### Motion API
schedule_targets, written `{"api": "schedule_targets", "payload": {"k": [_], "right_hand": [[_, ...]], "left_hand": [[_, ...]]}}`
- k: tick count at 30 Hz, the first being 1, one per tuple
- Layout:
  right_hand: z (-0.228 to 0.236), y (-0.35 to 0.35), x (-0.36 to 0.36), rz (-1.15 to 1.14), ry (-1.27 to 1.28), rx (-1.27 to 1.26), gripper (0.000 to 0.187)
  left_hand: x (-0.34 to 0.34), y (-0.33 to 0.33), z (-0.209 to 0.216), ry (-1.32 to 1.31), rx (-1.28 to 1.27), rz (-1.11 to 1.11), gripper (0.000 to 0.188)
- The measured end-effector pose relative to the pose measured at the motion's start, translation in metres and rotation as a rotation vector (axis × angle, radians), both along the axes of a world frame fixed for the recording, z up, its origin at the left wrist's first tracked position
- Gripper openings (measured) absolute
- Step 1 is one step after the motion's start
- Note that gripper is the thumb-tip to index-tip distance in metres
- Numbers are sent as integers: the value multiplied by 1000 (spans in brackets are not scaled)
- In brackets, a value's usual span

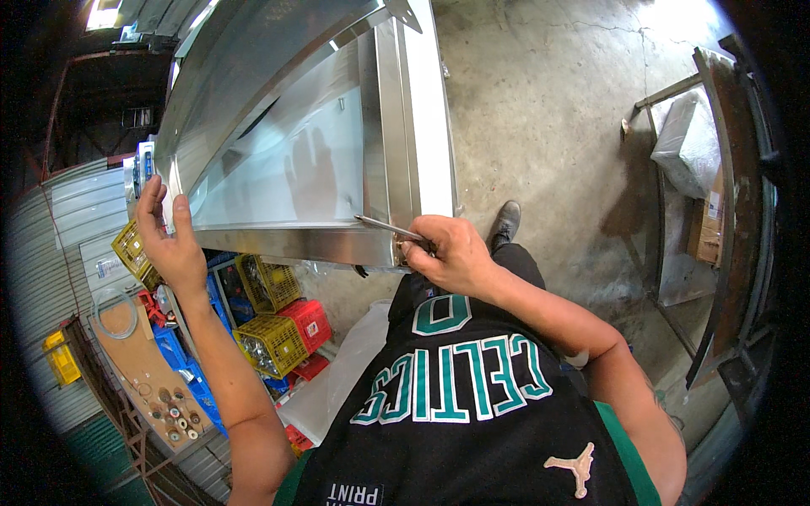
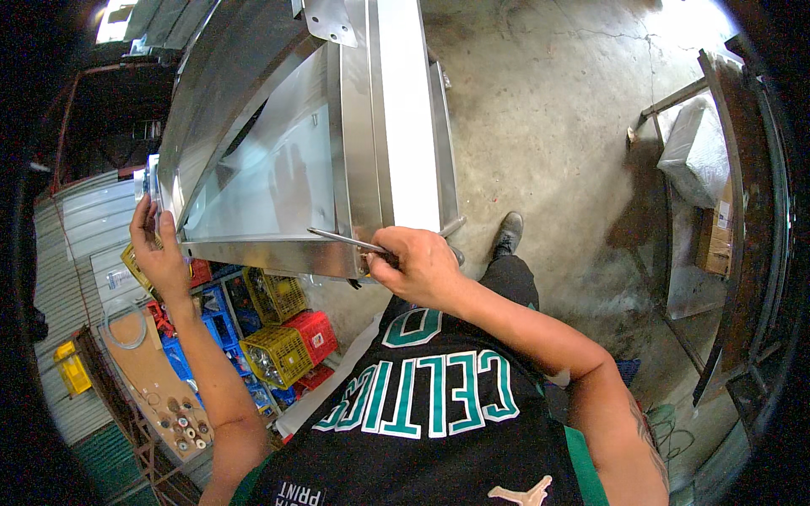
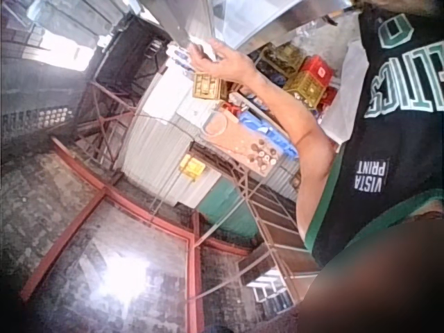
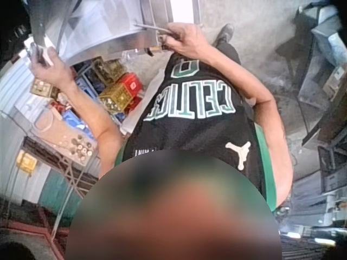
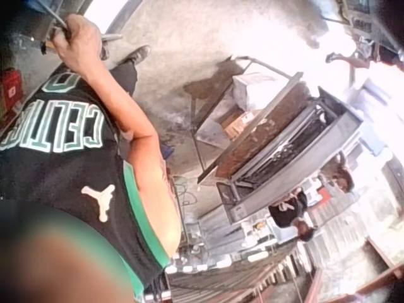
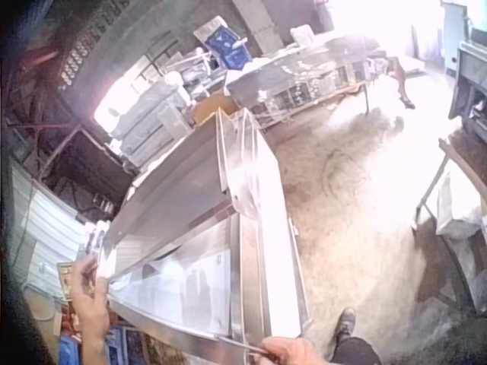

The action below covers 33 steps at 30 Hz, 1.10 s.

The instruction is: The person assembles a stainless steel kitchen cabinet by hammering a metal panel into place, then using a screwdriver to fasten screws along the edges. The person repeatedly adjusts the panel and tightens screws to secure the structure.

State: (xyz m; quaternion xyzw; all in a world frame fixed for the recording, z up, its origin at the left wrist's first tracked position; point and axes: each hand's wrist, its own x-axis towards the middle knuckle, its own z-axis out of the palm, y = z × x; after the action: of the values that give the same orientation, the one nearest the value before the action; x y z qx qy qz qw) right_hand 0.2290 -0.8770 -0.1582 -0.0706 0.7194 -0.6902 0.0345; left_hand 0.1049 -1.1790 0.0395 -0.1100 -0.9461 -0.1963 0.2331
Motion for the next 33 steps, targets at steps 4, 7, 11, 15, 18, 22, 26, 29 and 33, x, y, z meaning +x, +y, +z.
{"api": "schedule_targets", "payload": {"k": [4,7,11,15,18,22,26,29,33], "right_hand": [[-1,-1,0,-19,21,-26,13],[-2,-1,1,-40,29,-34,11],[-1,-2,2,-54,14,-42,11],[-1,-2,2,-67,59,-32,11],[-3,0,2,-42,50,-40,10],[-8,5,2,-35,0,-92,10],[-16,16,4,-98,-88,-92,14],[-24,20,7,-77,-196,-176,15],[-37,14,10,-38,-289,-359,20]], "left_hand": [[1,2,-2,6,-27,-34,39],[1,4,-5,15,-44,-62,38],[6,13,-11,13,-48,-85,35],[22,29,-20,17,-183,-155,32],[35,43,-29,15,-222,-190,29],[51,61,-45,-69,-157,-264,27],[71,75,-64,-199,-124,-364,27],[81,82,-87,-290,-29,-405,29],[89,91,-123,-311,113,-365,32]]}}
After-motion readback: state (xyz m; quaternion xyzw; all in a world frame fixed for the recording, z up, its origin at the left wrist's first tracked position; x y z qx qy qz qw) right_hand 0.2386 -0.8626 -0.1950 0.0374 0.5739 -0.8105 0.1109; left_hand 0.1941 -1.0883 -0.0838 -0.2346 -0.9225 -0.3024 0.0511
